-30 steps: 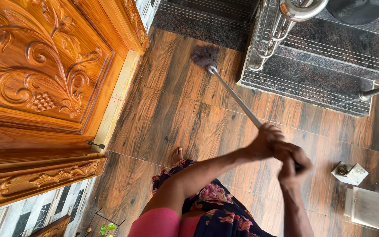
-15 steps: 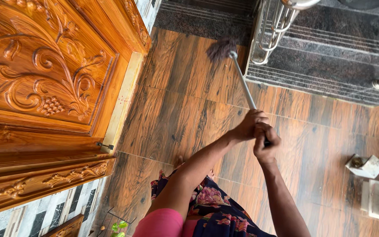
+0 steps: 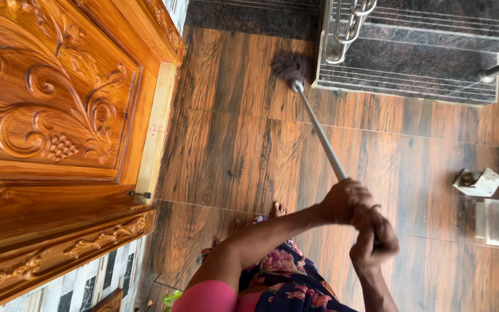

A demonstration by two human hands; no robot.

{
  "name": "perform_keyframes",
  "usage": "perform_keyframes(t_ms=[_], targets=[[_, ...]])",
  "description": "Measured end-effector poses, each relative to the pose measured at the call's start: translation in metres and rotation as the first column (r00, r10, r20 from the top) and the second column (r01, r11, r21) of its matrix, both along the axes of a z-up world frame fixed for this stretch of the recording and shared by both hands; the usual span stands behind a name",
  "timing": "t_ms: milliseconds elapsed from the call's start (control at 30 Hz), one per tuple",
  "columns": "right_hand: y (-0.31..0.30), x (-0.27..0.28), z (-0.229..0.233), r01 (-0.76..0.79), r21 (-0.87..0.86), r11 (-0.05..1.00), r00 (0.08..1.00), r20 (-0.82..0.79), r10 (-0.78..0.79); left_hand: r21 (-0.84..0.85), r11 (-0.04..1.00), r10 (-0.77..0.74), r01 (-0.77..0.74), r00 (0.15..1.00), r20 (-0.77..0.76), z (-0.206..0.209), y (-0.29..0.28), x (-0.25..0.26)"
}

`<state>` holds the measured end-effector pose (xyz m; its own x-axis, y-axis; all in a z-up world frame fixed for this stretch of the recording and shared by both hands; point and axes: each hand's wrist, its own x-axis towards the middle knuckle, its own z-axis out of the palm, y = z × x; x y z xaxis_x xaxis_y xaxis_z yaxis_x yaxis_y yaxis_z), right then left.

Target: The person mops the tiled floor using a mop, moving the mop head back and forth across the surface near a door and a staircase.

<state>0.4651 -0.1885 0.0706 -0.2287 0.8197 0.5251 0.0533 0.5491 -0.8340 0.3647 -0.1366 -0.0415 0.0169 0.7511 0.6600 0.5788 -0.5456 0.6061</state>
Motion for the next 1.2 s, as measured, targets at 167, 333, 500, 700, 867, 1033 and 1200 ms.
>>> perform_keyframes(t_ms=[167,333,500,700,867,1033,1200], targets=[[-0.01,-0.005,-0.008,0.037,0.043,0.998,0.999,-0.037,-0.036,-0.117,0.983,-0.144,0.142,0.99,-0.008,0.002,-0.012,-0.004],[0.04,-0.029,-0.061,0.03,0.048,0.998,0.999,0.043,-0.032,-0.053,0.987,-0.158,0.153,0.981,-0.113,-0.032,0.044,-0.044],[0.065,-0.066,-0.096,-0.11,-0.1,0.989,0.993,0.025,0.113,-0.082,0.987,-0.147,0.136,0.978,-0.148,-0.066,0.066,-0.093],[0.045,-0.049,-0.048,-0.088,-0.129,0.988,0.994,0.057,0.096,-0.227,0.967,-0.131,0.112,0.989,-0.07,-0.023,0.042,-0.066],[0.007,-0.005,0.023,-0.016,-0.061,0.998,0.995,0.1,0.022,-0.13,0.986,-0.103,0.101,0.995,-0.008,0.048,-0.002,-0.029],[-0.004,-0.007,0.01,0.046,0.138,0.989,0.996,-0.081,-0.035,-0.052,0.972,-0.23,0.23,0.973,0.02,0.047,-0.02,-0.022],[0.026,-0.017,-0.046,-0.091,0.063,0.994,0.996,0.008,0.091,-0.238,0.955,-0.21,0.18,0.971,-0.11,-0.023,0.022,-0.038]])
